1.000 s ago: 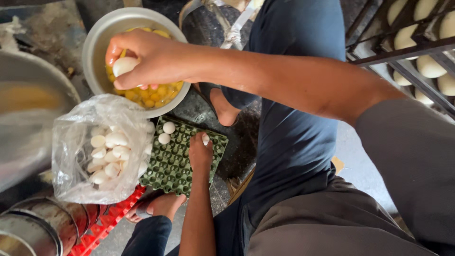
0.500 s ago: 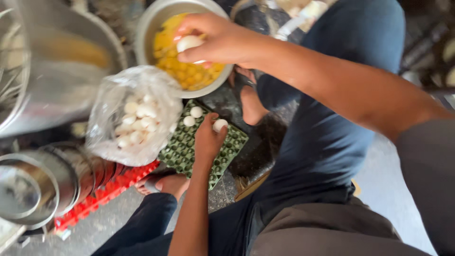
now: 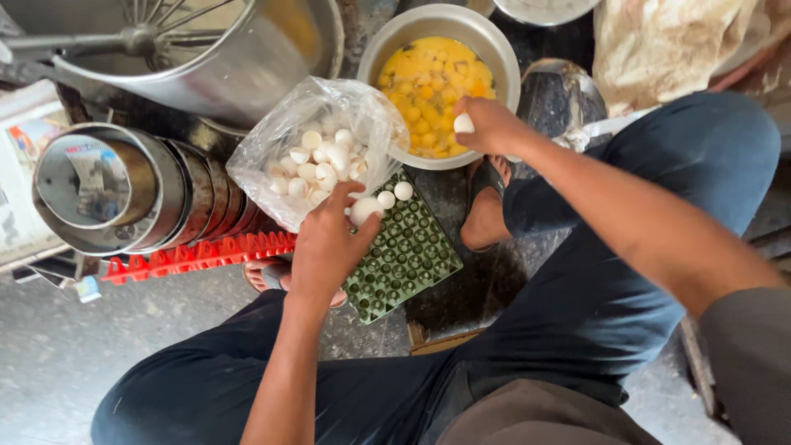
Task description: The person cracks eggs into a bowl by hand, placing the eggshells into a plastic bag and discarding unusable eggs into a tray.
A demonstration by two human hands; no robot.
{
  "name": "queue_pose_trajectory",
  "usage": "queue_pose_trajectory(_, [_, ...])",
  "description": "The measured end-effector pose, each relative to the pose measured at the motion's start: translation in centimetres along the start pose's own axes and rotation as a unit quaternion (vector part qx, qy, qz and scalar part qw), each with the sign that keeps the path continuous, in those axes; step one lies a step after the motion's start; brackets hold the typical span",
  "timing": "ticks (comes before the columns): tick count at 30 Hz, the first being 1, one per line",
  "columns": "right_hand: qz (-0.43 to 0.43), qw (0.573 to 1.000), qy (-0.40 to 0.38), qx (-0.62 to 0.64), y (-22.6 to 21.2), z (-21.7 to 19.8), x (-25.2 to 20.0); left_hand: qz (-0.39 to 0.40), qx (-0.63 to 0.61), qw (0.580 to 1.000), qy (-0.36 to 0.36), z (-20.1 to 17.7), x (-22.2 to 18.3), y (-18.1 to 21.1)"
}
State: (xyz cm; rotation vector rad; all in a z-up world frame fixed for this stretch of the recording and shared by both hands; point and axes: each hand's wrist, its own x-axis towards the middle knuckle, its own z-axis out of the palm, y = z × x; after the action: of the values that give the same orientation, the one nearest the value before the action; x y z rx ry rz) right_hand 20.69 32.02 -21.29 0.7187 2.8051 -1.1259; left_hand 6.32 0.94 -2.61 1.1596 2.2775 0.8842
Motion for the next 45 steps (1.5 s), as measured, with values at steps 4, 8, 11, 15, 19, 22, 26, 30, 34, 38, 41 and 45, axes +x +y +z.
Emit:
queue_pose_trajectory(4, [0.052,0.996,0.063,0.02,0.9,3.9,1.7,0.003,0.014,1.0,0.025,-0.2,-0.1,-0.5])
queue_pose_trajectory(8, [-0.001,0.993,0.119,0.017,1.7,9.1,1.8,0.015,0.08,0.996,0.025,-0.4,0.0,-1.1])
queue_pose_trajectory(11, [-0.011,1.0,0.012,-0.009,1.1,9.6,0.7,0.01,0.082,0.996,0.025,-0.4,0.4,-1.3])
queue_pose_trajectory(15, [-0.007,0.993,0.113,0.017,0.0,7.6,2.3,0.016,0.078,0.996,0.035,-0.3,1.0,-1.5])
queue_pose_trajectory(19, [-0.045,0.993,0.11,-0.004,0.9,7.5,2.8,0.007,0.074,0.996,0.04,0.0,1.6,-1.4])
queue_pose_trajectory(22, [-0.016,0.998,-0.004,-0.055,1.4,8.0,2.8,-0.009,0.076,0.997,0.018,-0.4,1.9,-1.3])
queue_pose_trajectory(26, [0.134,0.978,-0.013,0.162,0.2,4.6,5.1,0.002,0.072,0.997,0.04,-0.7,2.0,-1.5])
queue_pose_trajectory(30, [0.179,0.846,-0.029,0.501,-4.4,-3.3,5.2,-0.006,0.081,0.996,0.035,-0.5,1.8,-1.5])
queue_pose_trajectory(34, [0.077,0.844,-0.057,0.527,-9.6,-10.6,1.7,-0.003,0.077,0.996,0.042,-0.2,1.5,-1.5])
queue_pose_trajectory(38, [0.056,0.882,-0.046,0.466,-11.9,-13.5,0.0,0.006,0.079,0.996,0.046,0.0,1.3,-1.8])
queue_pose_trajectory(41, [0.07,0.879,-0.02,0.471,-12.0,-13.3,0.2,0.0,0.085,0.996,0.039,-0.1,1.2,-1.8])
queue_pose_trajectory(45, [0.079,0.879,-0.018,0.47,-11.6,-13.0,0.3,-0.002,0.089,0.995,0.033,-0.5,1.4,-1.7])
